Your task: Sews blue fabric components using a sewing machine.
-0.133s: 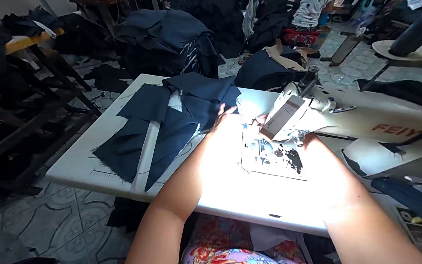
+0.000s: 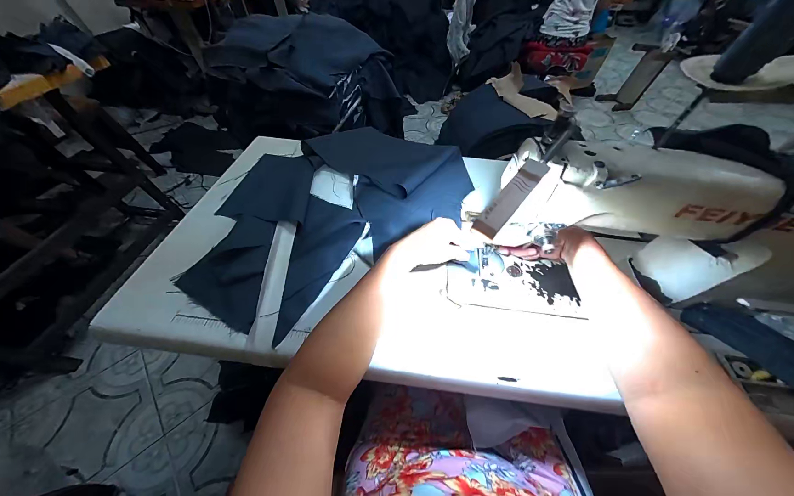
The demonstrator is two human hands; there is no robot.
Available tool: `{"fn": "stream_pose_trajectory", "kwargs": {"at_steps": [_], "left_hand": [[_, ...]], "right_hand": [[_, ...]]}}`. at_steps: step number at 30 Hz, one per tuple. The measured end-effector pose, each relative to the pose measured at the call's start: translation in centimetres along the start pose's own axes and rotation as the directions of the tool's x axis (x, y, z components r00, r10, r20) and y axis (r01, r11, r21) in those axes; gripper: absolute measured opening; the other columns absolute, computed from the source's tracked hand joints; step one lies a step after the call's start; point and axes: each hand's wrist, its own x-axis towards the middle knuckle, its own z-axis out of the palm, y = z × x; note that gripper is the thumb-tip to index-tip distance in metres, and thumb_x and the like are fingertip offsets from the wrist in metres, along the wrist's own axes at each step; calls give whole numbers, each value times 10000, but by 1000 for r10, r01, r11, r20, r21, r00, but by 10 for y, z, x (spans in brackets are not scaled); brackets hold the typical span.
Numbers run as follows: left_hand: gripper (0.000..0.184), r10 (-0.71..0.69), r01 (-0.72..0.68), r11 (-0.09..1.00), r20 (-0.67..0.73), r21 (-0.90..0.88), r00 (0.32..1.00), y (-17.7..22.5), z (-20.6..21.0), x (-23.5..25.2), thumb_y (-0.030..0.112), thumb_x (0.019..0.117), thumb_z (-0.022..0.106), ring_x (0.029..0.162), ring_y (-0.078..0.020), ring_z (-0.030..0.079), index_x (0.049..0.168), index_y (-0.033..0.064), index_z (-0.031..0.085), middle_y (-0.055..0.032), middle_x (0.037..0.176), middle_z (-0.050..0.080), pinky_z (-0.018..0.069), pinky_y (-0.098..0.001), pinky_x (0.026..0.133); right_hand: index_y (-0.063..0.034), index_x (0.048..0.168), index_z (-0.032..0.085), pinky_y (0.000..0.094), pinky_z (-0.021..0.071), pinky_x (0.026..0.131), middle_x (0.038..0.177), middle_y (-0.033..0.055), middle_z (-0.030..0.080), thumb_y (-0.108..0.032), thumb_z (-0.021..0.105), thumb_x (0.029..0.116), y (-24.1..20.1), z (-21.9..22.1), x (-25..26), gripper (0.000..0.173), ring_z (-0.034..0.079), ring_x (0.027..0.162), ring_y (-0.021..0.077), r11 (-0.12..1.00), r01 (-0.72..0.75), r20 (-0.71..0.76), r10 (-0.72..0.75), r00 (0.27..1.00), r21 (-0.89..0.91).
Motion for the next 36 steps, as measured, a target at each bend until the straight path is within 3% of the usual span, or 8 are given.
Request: {"fn": "stream_pose_trajectory", "kwargs": {"at_steps": [3, 6, 8, 11, 17, 21, 26, 36], "left_hand": [[126, 124, -29, 954, 306, -298, 944, 24, -13, -12, 30, 910, 638, 768, -18, 629, 849, -2, 743, -4, 805, 715, 509, -233, 742], [346, 269, -141, 925, 345, -353, 899, 28, -27, -32, 106, 968, 479, 1197, -136, 652, 1157, -47, 724, -113, 1229, 725, 481, -324, 1083], [418, 97, -77, 994, 288, -81, 953, 13, -26, -48, 175, 1036, 490, 1483, -253, 414, 1409, 26, 608, -140, 1550, 500, 288, -426, 1240], [601, -339, 281, 878, 88, 389, 937, -2, 11, -78, 483, 1081, 429, 1576, -435, 93, 1619, 226, 350, -94, 1720, 186, 104, -724, 1195], [718, -680, 688, 514, -245, 513, 691, 104, 83, -115, 496, 1082, 411, 1393, -588, 370, 1578, -17, 331, -364, 1588, 295, 331, -721, 1071], [258, -153, 386, 697, -401, 604, 903, 91, 101, -126, 160, 953, 683, 1054, -456, 638, 1009, -89, 714, -279, 1068, 655, 518, -583, 882], [146, 139, 136, 819, -423, 558, 895, 63, 103, -117, 112, 926, 654, 673, -334, 704, 905, -30, 681, -162, 739, 662, 560, -492, 564], [264, 422, -153, 813, -387, 562, 820, 39, 104, -117, 174, 933, 588, 850, -281, 752, 816, 11, 760, -136, 884, 762, 605, -420, 739]], "right_hand": [[-143, 834, 473, 157, 281, 412, 565, -87, 398, -151, 301, 1105, 14, -4, -17, 321, 311, 419, -5, 999, 33, -292, -36, 956, -15], [3, 1158, 663, 369, 481, 610, 824, 105, 617, -217, 506, 1080, 41, -4, -44, 281, 546, 657, 171, 895, 37, -528, -295, 797, -444], [73, 1270, 632, 587, 501, 980, 1170, 288, 679, -169, 514, 1073, 45, 33, -76, 333, 669, 1095, 407, 815, 56, -552, -439, 709, -576], [72, 1218, 678, 513, 513, 1026, 1169, 266, 686, -91, 516, 1030, 75, 110, -112, 298, 664, 1128, 383, 543, 349, -310, -784, 538, -764], [-117, 1307, 711, 668, 408, 1066, 1411, 121, 640, -454, 419, 1069, 114, 180, -135, 505, 580, 1332, 349, 402, 391, -60, -757, 650, -828], [-81, 1294, 708, 675, 424, 1049, 1417, 148, 632, -337, 566, 1013, 131, 169, -133, 406, 596, 1310, 370, 354, 379, -78, -810, 582, -855], [-48, 1357, 665, 577, 393, 1145, 1398, 178, 639, -378, 571, 1003, 141, 157, -137, 493, 594, 1320, 348, 358, 312, -149, -832, 534, -880], [-11, 1039, 773, 573, 525, 878, 913, 176, 736, -16, 676, 758, 146, 151, -148, 298, 706, 925, 377, 458, 194, -390, -869, 305, -868]]}}
